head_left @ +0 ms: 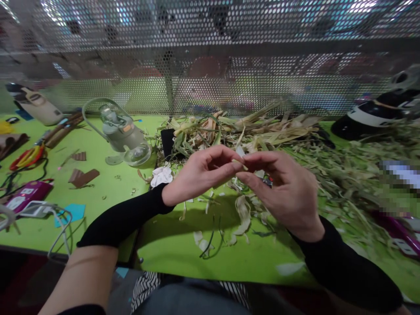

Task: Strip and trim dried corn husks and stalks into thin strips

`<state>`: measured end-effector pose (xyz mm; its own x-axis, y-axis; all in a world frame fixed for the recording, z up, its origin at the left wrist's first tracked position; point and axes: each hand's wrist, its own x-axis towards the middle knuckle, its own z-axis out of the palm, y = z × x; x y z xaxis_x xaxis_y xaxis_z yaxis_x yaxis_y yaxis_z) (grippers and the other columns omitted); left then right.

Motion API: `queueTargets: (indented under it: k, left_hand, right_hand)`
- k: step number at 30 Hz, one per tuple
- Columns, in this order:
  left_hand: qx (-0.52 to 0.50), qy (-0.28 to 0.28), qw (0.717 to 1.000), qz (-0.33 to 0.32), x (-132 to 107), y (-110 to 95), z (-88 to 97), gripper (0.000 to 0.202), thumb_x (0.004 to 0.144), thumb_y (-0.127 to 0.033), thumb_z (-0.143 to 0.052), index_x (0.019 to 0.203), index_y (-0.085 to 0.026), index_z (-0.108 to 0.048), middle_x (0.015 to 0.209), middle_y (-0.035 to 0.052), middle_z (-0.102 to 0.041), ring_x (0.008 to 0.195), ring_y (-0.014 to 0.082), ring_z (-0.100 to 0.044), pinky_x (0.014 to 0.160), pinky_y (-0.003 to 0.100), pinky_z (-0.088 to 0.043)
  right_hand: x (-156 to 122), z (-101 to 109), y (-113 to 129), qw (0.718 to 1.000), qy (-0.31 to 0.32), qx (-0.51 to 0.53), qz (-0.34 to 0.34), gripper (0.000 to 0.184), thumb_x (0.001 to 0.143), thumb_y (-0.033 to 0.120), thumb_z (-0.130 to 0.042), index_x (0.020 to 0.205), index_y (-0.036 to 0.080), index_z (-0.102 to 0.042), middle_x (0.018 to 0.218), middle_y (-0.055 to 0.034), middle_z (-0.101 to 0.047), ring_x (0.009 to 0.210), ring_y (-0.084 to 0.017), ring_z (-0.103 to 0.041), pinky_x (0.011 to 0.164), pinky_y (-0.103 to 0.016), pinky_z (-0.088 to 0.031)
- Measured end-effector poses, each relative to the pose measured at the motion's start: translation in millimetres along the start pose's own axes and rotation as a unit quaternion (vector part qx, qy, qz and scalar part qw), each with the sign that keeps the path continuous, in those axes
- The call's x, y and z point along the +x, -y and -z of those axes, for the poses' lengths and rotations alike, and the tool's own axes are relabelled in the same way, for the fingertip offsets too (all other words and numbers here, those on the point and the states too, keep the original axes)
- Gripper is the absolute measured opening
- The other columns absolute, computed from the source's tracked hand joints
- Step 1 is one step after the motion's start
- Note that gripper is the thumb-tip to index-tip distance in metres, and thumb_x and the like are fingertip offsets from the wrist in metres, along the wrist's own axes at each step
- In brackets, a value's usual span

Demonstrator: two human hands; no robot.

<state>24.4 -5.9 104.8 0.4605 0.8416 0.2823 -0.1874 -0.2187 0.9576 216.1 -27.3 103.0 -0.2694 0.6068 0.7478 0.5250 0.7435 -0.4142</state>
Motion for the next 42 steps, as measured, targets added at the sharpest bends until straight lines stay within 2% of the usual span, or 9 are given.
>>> queueTargets:
  k: [3, 6, 9, 13, 18, 26, 33, 38, 42]
  left_hand:
    - [-0.018, 0.008, 1.000, -0.008, 0.7, 3.6, -1.2, 0.044, 0.086, -0.056, -0.076, 0.096, -0.014, -0.067, 0.081, 0.0009, -0.065, 0.061, 0.0057, -0.049, 0.055, 0.022, -0.039]
    - [-0.055, 0.013, 0.998, 0.009, 1.9, 3.3, -0.5, 0.042, 0.085, -0.053, -0.078, 0.096, -0.014, -0.067, 0.082, 0.0011, -0.066, 0.063, 0.0066, -0.052, 0.057, 0.023, -0.043]
    - [-0.078, 0.016, 0.997, 0.015, 2.4, 1.8, 0.5, 0.040, 0.085, -0.050, -0.079, 0.094, -0.013, -0.067, 0.083, 0.0019, -0.067, 0.066, 0.0079, -0.056, 0.062, 0.025, -0.046]
    - [-0.077, 0.022, 0.997, 0.004, 1.7, 1.6, -0.4, 0.039, 0.086, -0.049, -0.079, 0.095, -0.013, -0.069, 0.082, 0.0018, -0.068, 0.069, 0.0089, -0.059, 0.067, 0.027, -0.049]
    - [-0.050, -0.007, 0.999, -0.012, 0.9, 3.4, -2.2, 0.041, 0.085, -0.052, -0.079, 0.096, -0.014, -0.070, 0.086, 0.0023, -0.066, 0.074, 0.0093, -0.059, 0.069, 0.026, -0.050]
    - [0.029, -0.042, 0.998, -0.020, 2.1, 3.8, 0.4, 0.043, 0.087, -0.054, -0.075, 0.098, -0.013, -0.070, 0.088, 0.0041, -0.071, 0.070, 0.0079, -0.058, 0.063, 0.021, -0.047]
    - [0.150, -0.082, 0.977, -0.124, -0.5, 9.7, -3.5, 0.035, 0.092, -0.049, -0.072, 0.094, -0.015, -0.071, 0.086, 0.0035, -0.073, 0.070, 0.0081, -0.062, 0.067, 0.021, -0.053]
    - [0.043, -0.044, 0.997, -0.050, 0.7, 5.8, -2.7, 0.043, 0.088, -0.055, -0.074, 0.098, -0.013, -0.068, 0.088, 0.0044, -0.071, 0.070, 0.0088, -0.062, 0.064, 0.022, -0.052]
    - [-0.021, -0.012, 1.000, 0.011, 2.4, -0.1, 0.3, 0.049, 0.083, -0.059, -0.077, 0.092, -0.013, -0.065, 0.079, 0.0006, -0.064, 0.065, 0.0071, -0.056, 0.060, 0.022, -0.047]
  right_hand:
    - [0.2, -3.5, -2.5, 0.986, 0.013, 0.123, -0.115, 0.026, 0.084, 0.032, -0.086, 0.106, 0.027, -0.072, 0.093, 0.0006, -0.076, 0.078, -0.016, -0.074, 0.067, -0.028, -0.064]
    - [0.5, -2.7, -2.0, 0.975, 0.028, 0.159, -0.152, 0.029, 0.083, 0.033, -0.087, 0.106, 0.027, -0.073, 0.095, 0.0009, -0.076, 0.079, -0.016, -0.074, 0.069, -0.028, -0.064]
    - [1.0, -0.6, 1.0, 0.980, 0.027, 0.137, -0.141, 0.025, 0.084, 0.032, -0.086, 0.107, 0.030, -0.075, 0.098, 0.0003, -0.078, 0.081, -0.018, -0.074, 0.072, -0.033, -0.064]
    - [2.8, 2.0, 3.6, 0.996, 0.008, 0.043, -0.083, 0.010, 0.090, 0.023, -0.077, 0.096, 0.031, -0.075, 0.087, 0.0005, -0.077, 0.074, -0.019, -0.072, 0.067, -0.036, -0.061]
    - [6.8, 5.2, 2.7, 0.999, -0.008, -0.041, -0.002, 0.015, 0.091, 0.014, -0.071, 0.088, 0.029, -0.072, 0.084, -0.0007, -0.077, 0.074, -0.019, -0.071, 0.068, -0.035, -0.059]
    - [6.3, 3.3, 0.6, 0.994, 0.040, 0.048, -0.093, 0.010, 0.091, 0.017, -0.070, 0.091, 0.027, -0.073, 0.079, 0.0018, -0.075, 0.064, -0.016, -0.069, 0.057, -0.029, -0.057]
    - [3.8, 0.2, 1.4, 0.980, 0.036, 0.113, -0.158, 0.004, 0.093, 0.025, -0.071, 0.091, 0.024, -0.074, 0.074, 0.0018, -0.075, 0.059, -0.014, -0.068, 0.051, -0.025, -0.056]
    - [3.2, 1.6, 2.4, 0.986, 0.016, 0.092, -0.135, 0.004, 0.092, 0.024, -0.073, 0.089, 0.026, -0.075, 0.079, 0.0018, -0.077, 0.065, -0.015, -0.070, 0.058, -0.027, -0.058]
    - [2.4, 3.8, 3.0, 0.995, -0.006, 0.049, -0.087, 0.008, 0.091, 0.020, -0.075, 0.091, 0.027, -0.075, 0.082, 0.0021, -0.077, 0.067, -0.015, -0.070, 0.062, -0.029, -0.058]
